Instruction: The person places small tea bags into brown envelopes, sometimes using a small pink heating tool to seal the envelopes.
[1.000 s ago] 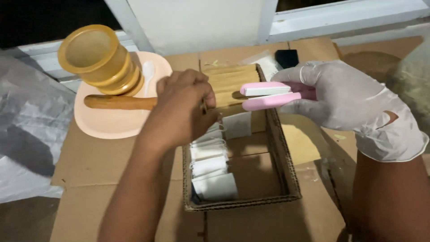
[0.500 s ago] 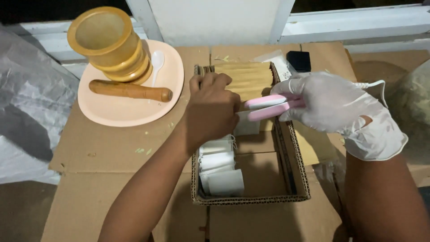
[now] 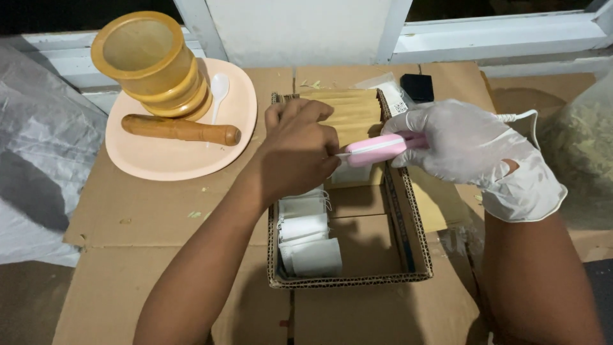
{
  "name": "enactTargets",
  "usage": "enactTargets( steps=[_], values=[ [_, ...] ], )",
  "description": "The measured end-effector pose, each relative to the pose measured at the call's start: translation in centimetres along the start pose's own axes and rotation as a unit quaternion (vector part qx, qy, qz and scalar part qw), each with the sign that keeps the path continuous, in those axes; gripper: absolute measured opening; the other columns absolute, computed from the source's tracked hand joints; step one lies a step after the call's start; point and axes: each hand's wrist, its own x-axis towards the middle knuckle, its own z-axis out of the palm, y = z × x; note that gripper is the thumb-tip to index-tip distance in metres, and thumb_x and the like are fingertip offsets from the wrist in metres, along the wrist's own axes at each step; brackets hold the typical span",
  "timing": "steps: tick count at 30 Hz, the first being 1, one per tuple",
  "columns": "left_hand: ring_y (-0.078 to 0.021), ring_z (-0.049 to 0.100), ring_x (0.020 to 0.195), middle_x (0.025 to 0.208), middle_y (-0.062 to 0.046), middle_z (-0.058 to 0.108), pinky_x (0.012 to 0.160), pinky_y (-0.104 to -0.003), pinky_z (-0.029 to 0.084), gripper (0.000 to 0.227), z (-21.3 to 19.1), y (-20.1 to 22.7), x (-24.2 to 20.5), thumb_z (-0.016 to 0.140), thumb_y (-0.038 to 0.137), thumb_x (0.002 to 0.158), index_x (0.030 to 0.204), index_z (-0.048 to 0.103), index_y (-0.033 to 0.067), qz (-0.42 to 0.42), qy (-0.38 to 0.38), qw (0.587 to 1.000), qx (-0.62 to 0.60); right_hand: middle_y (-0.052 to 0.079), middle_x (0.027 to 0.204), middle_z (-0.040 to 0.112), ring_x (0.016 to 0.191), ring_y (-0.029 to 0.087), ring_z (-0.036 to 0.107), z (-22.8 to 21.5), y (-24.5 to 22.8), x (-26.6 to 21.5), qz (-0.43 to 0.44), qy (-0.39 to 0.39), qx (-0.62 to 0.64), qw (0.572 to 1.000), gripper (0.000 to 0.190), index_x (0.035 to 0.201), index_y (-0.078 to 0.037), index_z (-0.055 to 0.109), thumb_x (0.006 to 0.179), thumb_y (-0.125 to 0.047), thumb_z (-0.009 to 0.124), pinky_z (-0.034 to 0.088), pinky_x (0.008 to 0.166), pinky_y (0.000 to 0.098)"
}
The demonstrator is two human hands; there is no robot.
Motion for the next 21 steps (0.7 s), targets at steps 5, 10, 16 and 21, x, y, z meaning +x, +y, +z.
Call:
enactTargets(
  steps=[5, 10, 16, 21],
  values=[
    [-0.038, 0.025, 0.142, 0.149, -0.017, 0.041, 0.108, -0.056, 0.013, 0.031, -1.0, -0.2, -0.3, 0.074, 0.044, 0.074, 0.099, 0.08, 0.0271, -0.04, -0.028, 0.999, 0.008, -0.013, 0.104, 0.081, 0.097, 0.006, 0.073, -0.7, 0.0, -0.3, 0.001, 0.015, 0.056, 0.998, 0.035, 0.112, -0.031, 0.077, 0.081, -0.016, 0.075, 0.05, 0.09, 0.0241],
    [-0.042, 0.022, 0.145, 0.151, -0.019, 0.042, 0.108, -0.064, 0.007, 0.017, 2.2, -1.8, -0.8, 0.081, 0.039, 0.071, 0.078, 0.079, 0.0247, 0.007, 0.076, 0.997, -0.029, -0.011, 0.115, 0.077, 0.105, 0.011, 0.069, -0.7, 1.3, -0.1, -0.003, 0.028, 0.038, 0.999, 0.044, 0.122, -0.031, 0.072, 0.079, -0.024, 0.077, 0.048, 0.093, 0.0284],
    [-0.0423, 0.028, 0.143, 0.138, -0.012, 0.06, 0.105, -0.068, 0.008, 0.011, 3.5, -2.1, -1.6, 0.083, 0.036, 0.072, 0.07, 0.077, 0.0274, 0.039, 0.198, 0.979, -0.017, -0.012, 0.104, 0.079, 0.094, 0.008, 0.071, -0.5, 1.0, 0.0, 0.022, 0.016, 0.052, 0.998, 0.037, 0.116, -0.029, 0.075, 0.08, -0.019, 0.076, 0.05, 0.087, 0.0256],
    [-0.0439, 0.024, 0.144, 0.144, -0.009, 0.055, 0.107, -0.064, 0.006, 0.011, 3.0, -2.2, -1.3, 0.079, 0.041, 0.077, 0.075, 0.08, 0.0296, -0.013, 0.132, 0.99, -0.037, -0.014, 0.113, 0.077, 0.103, 0.009, 0.07, -0.6, 0.3, 0.1, 0.007, 0.013, 0.045, 0.999, 0.044, 0.123, -0.033, 0.071, 0.082, -0.017, 0.074, 0.049, 0.095, 0.0274]
  ],
)
